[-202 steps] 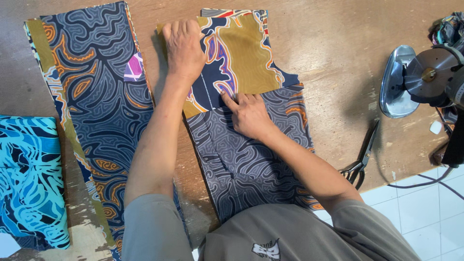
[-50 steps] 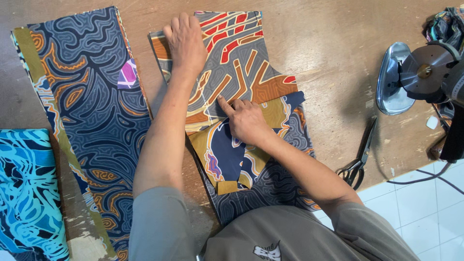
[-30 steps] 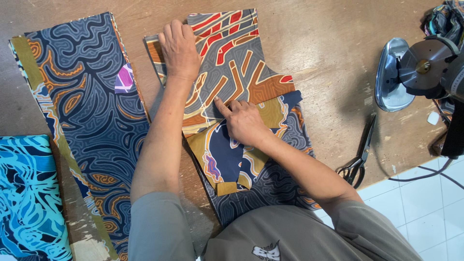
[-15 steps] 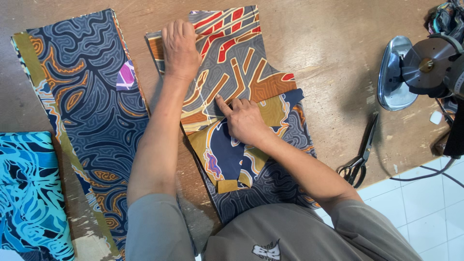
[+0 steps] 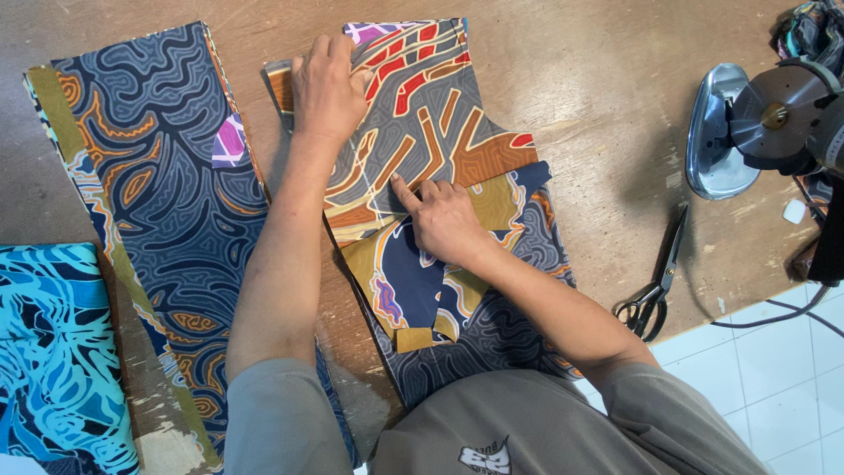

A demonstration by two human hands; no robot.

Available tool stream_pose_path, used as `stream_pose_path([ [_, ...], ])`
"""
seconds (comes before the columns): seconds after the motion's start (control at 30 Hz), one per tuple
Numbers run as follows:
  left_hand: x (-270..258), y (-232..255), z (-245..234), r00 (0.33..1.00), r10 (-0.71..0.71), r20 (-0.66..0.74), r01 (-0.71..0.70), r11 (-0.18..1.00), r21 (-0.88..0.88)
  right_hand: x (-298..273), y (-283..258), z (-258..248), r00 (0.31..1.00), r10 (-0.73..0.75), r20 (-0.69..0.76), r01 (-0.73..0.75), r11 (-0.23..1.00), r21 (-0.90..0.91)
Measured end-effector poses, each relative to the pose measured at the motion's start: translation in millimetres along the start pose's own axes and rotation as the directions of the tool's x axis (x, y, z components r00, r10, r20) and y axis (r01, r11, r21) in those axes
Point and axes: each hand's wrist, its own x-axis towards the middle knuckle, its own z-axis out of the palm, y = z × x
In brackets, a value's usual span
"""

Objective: The person folds several patterned fabric pieces on a wooden table, aligning edges and smoothing the material. They handle multiple pieces one at a time, stacking them after folding.

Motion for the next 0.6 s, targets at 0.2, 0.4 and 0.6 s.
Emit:
stream_pose_path([
  [0.2, 8.2, 4.5, -15.5, 0.961, -0.199, 0.192, 0.173, 0.974, 0.146, -0.2, 0.6, 3.7, 0.999, -0.016, -0.042, 0.016, 1.000, -0.011],
  [0.4, 3.7, 12.7, -26.3, 0.999, -0.008, 0.038, 0.004, 0.995, 0.098, -0.4, 1.6, 5.8, 0.999, -0.023, -0.044, 0.023, 1.000, -0.013],
  [0.6, -2.0, 27.8, -42.4, 0.995, 0.094, -0.027, -0.091, 0.990, 0.105, -0.4, -0.1, 3.3, 0.997, -0.034, -0.063, 0.033, 0.999, -0.013],
])
